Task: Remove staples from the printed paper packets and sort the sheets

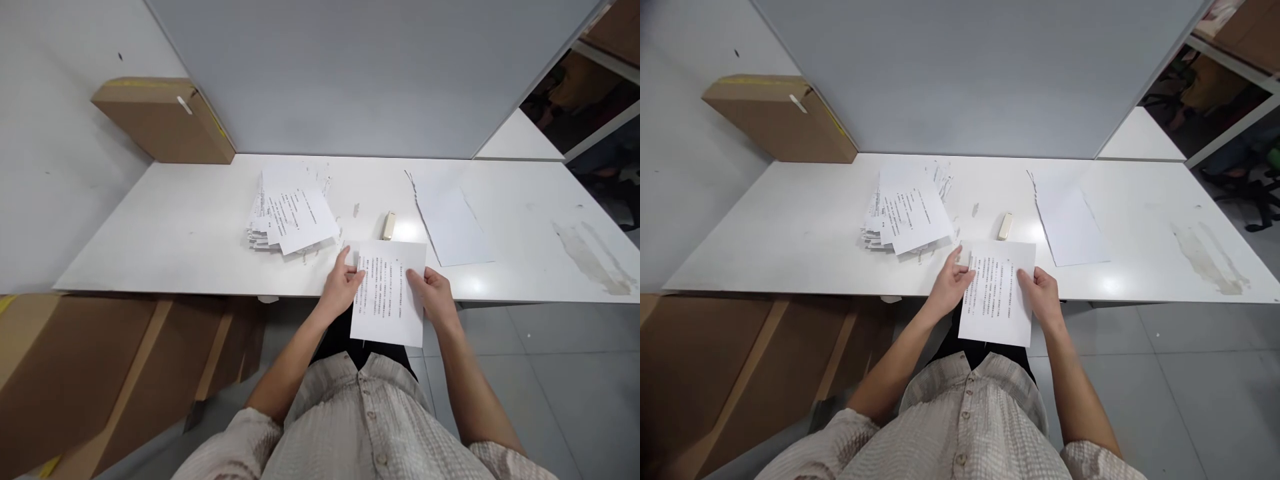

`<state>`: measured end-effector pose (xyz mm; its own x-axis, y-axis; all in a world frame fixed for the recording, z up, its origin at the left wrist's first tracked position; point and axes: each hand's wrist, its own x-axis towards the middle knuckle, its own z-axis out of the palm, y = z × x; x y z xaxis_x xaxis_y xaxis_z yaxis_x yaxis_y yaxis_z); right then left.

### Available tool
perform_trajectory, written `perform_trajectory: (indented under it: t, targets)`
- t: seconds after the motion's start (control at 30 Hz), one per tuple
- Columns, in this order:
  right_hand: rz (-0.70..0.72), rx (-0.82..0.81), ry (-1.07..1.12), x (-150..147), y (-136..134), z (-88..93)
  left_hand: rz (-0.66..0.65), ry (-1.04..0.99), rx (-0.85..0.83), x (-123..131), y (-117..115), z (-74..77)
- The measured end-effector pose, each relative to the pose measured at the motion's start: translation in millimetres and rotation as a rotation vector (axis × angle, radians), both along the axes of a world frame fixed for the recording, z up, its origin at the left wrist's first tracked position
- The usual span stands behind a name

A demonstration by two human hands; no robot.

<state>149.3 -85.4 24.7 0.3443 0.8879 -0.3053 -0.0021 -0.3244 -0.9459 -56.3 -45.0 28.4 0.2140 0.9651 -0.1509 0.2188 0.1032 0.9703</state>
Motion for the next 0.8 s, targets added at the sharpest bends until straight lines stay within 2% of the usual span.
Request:
perform_trajectory:
  t: [0.07, 0.13, 0.27, 0.47, 0.63, 0.73, 0.8]
  targets:
    - [-0.030, -0.054, 0.006, 8, -1, -12.1, -0.080, 0.110, -0.011, 5, -2, -7.6]
    - [-0.050, -0.076, -0.026, 15, -1, -17.6, -0.123, 0.197, 0.019, 12, 0, -8.6]
    - [-0.075, -0.095, -0.101, 27, 0, -17.5, -0.141, 0.250, 0.072, 29, 14, -7.9]
    - [-0.101, -0.132, -0.251, 40, 1, -18.1, -0.185, 0.268, 0.095, 48, 29, -18.1]
    - [-0.049, -0.187, -0.424, 45, 4, -8.7, -0.189, 0.276, 0.076, 52, 33, -20.9]
    - [-0.070, -0.229, -0.687, 47, 5, 1.8, -0.186, 0.270, 0.065, 52, 35, -21.0]
    - [-0.078, -0.171, -0.863, 47, 10, 9.9, -0.182, 0.264, 0.058, 52, 36, -21.2]
